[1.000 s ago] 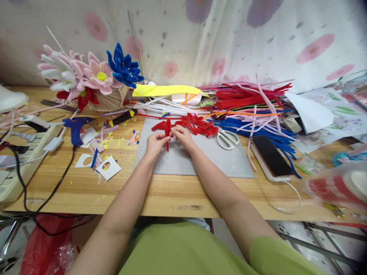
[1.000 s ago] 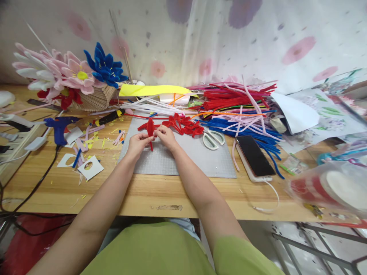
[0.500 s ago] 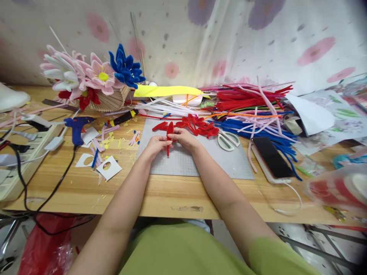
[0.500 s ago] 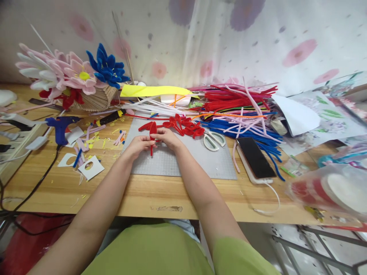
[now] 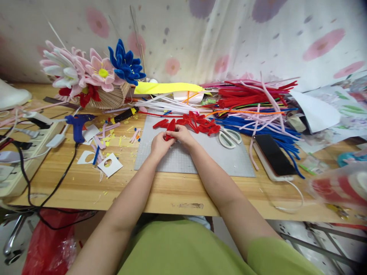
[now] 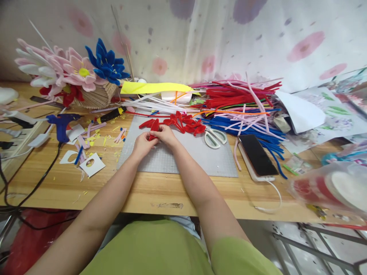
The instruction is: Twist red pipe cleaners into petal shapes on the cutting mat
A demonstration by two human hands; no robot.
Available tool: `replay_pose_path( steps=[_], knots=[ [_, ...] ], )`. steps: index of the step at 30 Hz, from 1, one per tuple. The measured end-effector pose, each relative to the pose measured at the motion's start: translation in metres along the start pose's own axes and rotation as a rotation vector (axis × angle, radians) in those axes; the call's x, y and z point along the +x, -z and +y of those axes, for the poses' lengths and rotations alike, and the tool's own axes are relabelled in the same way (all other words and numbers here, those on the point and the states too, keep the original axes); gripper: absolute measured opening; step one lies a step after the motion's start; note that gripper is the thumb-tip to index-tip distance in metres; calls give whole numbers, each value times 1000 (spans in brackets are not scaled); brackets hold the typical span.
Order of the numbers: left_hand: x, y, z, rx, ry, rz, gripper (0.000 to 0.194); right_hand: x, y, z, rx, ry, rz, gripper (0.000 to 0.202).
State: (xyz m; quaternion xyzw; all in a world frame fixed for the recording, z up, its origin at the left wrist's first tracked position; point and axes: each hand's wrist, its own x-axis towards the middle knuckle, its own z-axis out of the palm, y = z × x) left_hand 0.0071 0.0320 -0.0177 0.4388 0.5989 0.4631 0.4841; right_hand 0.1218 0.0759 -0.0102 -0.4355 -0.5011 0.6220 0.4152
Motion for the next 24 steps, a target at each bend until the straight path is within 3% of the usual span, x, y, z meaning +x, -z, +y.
replay_pose_path(
  steps=[3,8,15,24],
  knots=[
    [-1,0,-3,13,-32,39,12,0,1,1,2,-2,36,34],
    [0,2,-1,37,-48,10,7,0,3,-2,-35,17,5,33],
    [-3,3,16,-235,218,-72,10,-2,9,-4,-71,16,-87,34],
    [-7,8,23,-338,300,-188,11,-3,16,1,45,-24,-148,36]
  ],
)
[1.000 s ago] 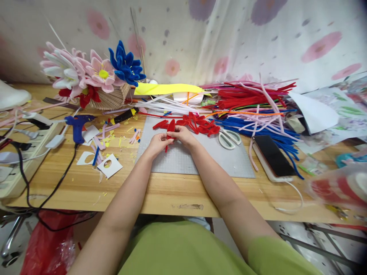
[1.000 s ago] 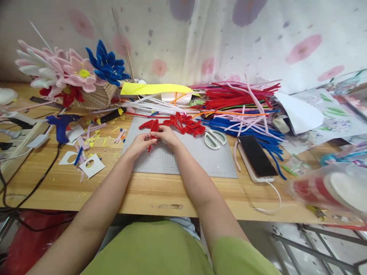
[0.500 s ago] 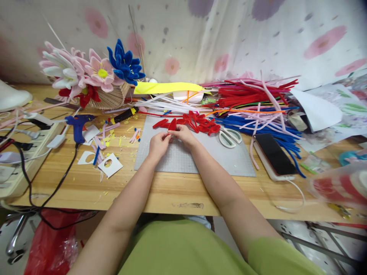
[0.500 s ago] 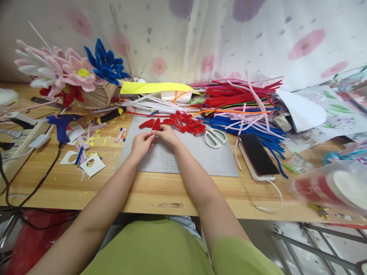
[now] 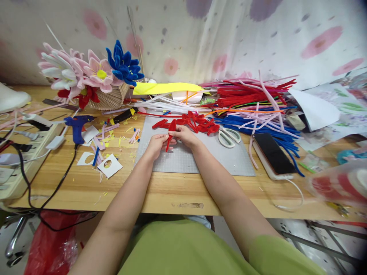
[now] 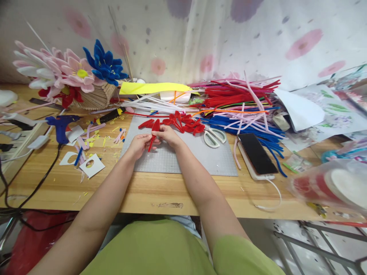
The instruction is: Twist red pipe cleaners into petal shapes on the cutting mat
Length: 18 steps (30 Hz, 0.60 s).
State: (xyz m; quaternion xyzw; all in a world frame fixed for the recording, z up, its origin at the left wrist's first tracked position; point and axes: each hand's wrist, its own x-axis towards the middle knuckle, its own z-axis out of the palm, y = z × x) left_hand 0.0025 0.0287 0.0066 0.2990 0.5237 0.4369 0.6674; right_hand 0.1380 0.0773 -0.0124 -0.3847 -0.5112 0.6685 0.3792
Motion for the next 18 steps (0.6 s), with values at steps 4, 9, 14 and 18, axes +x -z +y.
replay_pose_path(
  steps=[4,9,14,18],
  knots=[
    [-2,-3,8,-129,158,-63,20,-4,0,0,156,-24,-16,41],
    [-1,-3,14,-241,334,-79,14,-6,-2,0,207,0,10,40],
    [5,-10,-1,0,-59,112,10,0,-4,6,163,105,108,33],
    [7,-13,-15,386,-470,343,13,4,-6,9,134,152,190,32]
  ],
)
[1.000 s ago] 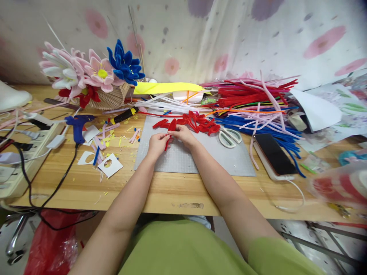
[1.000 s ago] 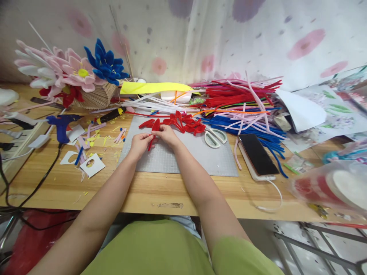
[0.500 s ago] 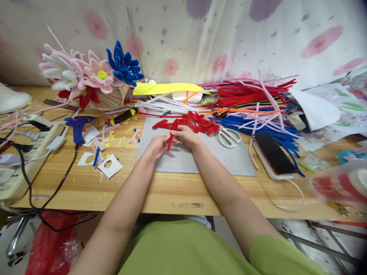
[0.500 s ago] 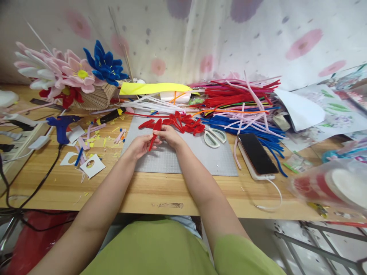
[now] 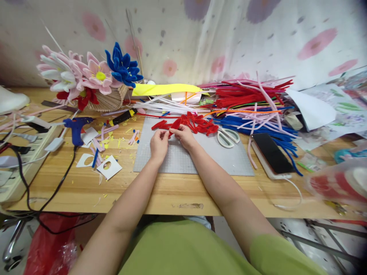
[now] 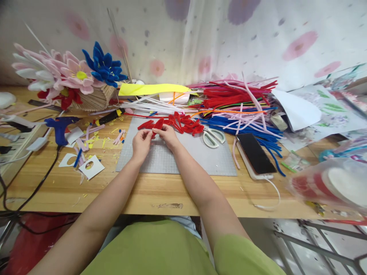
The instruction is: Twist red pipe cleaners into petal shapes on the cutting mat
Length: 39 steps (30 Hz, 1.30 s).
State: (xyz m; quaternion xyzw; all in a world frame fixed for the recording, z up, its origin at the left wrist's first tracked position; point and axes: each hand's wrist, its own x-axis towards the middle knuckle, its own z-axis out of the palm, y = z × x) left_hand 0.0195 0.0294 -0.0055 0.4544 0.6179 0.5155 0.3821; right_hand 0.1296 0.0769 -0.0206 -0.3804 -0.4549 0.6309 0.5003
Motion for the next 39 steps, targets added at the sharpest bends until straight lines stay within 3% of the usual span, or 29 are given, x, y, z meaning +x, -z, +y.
replay_pose_path(
  steps=[4,14,19,23,27,30,34,39],
  knots=[
    [-1,1,-5,233,-242,0,16,0,-3,0,0,18,76,34],
    [-2,6,-2,354,-381,-80,16,1,1,-1,57,-35,13,33],
    [3,8,-3,281,-346,-135,12,-4,2,-1,66,-50,-66,35],
    [8,6,-11,74,-204,-205,11,-6,0,-2,71,-97,-105,38],
    [9,0,-19,-89,-110,-183,16,-5,-2,-1,75,-70,-72,39],
    [8,0,-21,-75,-145,-128,25,-5,-4,0,50,-9,-70,37],
    [6,3,-18,70,-252,-45,21,-5,-6,0,20,80,-84,35],
    [5,5,-16,182,-285,-79,15,-4,-5,-2,0,72,-90,35]
  ],
)
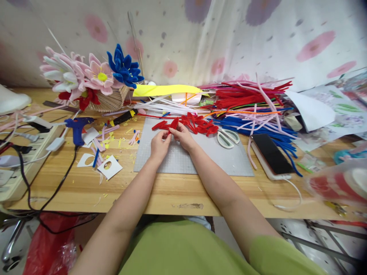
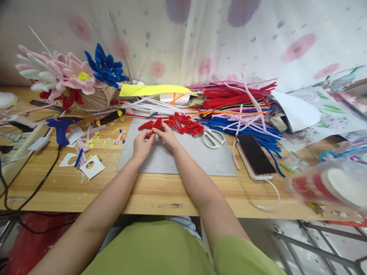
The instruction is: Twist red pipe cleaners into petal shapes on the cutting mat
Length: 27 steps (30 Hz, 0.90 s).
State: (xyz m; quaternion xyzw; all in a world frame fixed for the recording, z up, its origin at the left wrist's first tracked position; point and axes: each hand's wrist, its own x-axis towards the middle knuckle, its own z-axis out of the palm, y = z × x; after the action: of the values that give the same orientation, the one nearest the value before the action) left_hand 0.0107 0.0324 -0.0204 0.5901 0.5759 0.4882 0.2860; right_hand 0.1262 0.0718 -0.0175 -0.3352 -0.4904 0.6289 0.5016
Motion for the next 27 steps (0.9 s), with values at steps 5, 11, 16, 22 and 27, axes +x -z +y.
replay_pose_path(
  steps=[5,11,16,22,27],
  knots=[
    [1,0,-1,38,69,-71,11,-2,-1,-3,-22,-34,-11,36],
    [0,-3,1,-89,150,-108,6,-4,-1,-4,-44,-24,-42,35],
    [2,-10,6,-342,381,-171,4,-5,-3,-5,-56,-80,-19,36],
    [6,6,17,-615,556,-305,13,-5,-3,-6,-32,-111,62,41],
    [4,8,19,-564,537,-299,18,-5,-2,-3,-34,-116,58,43]
  ],
)
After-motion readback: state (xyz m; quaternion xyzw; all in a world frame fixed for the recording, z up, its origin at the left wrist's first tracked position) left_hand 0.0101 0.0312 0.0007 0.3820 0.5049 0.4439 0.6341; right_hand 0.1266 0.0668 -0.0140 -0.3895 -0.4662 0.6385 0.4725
